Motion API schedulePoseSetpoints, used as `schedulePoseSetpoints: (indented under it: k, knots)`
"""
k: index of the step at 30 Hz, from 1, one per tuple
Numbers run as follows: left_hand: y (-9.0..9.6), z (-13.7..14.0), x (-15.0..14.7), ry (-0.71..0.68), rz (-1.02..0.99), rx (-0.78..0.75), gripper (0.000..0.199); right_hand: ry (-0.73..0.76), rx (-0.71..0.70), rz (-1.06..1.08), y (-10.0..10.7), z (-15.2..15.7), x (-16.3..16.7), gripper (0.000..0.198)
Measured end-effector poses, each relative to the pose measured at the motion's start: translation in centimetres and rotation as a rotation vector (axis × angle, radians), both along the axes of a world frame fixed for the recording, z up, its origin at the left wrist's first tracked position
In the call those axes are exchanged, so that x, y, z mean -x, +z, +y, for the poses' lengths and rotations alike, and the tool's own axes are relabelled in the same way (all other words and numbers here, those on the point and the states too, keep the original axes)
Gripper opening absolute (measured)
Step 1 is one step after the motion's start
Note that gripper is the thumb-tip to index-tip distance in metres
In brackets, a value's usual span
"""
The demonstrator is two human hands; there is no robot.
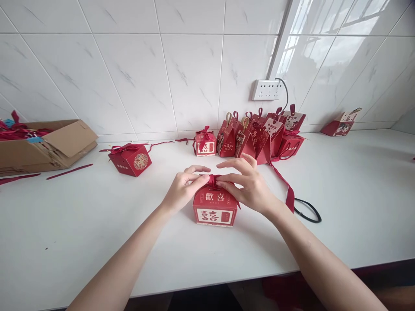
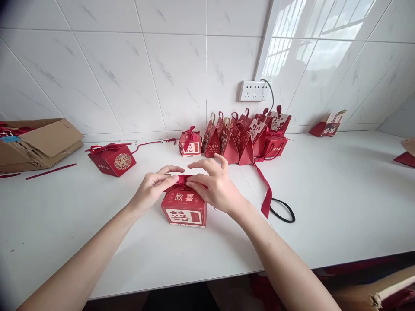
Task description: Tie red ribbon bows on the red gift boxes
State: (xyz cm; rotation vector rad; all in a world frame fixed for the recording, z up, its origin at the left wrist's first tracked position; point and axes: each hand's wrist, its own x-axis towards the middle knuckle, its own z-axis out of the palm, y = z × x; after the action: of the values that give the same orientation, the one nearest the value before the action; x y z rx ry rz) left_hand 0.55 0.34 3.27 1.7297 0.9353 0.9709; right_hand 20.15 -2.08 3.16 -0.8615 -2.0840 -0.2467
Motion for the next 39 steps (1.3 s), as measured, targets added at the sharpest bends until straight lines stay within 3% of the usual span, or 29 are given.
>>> schedulePoseSetpoints:
  k: [4, 9, 19, 30, 36, 39]
  knots:
    - [0.4, -0.1, 0.3, 0.039, 0.106, -0.091, 0.028, 0.031, -0.15, -0.078, 0.2, -0.2, -0.1, 0.019]
    - [0.8, 0.2, 0.8, 0.027, 0.209, -0.149, 0.027, 0.068, -0.173, -0.118, 0.8, -0.3, -0.6, 0.021]
    - [1.6, 0.5, 2.1, -0.128, 0.365, -0.09, 0.026, 0.111, 0.146, -0.154, 1.2, -0.1, -2.4, 0.02]
    - [1.5, 0.9, 2.8, -0.108, 0.37, -0.123, 0.027, 0.044, 0.245, -0.129, 1.3, -0.1, -3.6, 0.019]
    - [1.5, 0.4, 2.2, -0.093, 0.422, -0.196, 0.021, 0.0, 0.401, -0.131, 1.8, -0.3, -3.3, 0.018]
    - [1.3, 0.1, 1.6, -0.033, 0.402, -0.17, 0.03, -0.014, 0.445, -0.153, 1.6, -0.2, -2.7, 0.025]
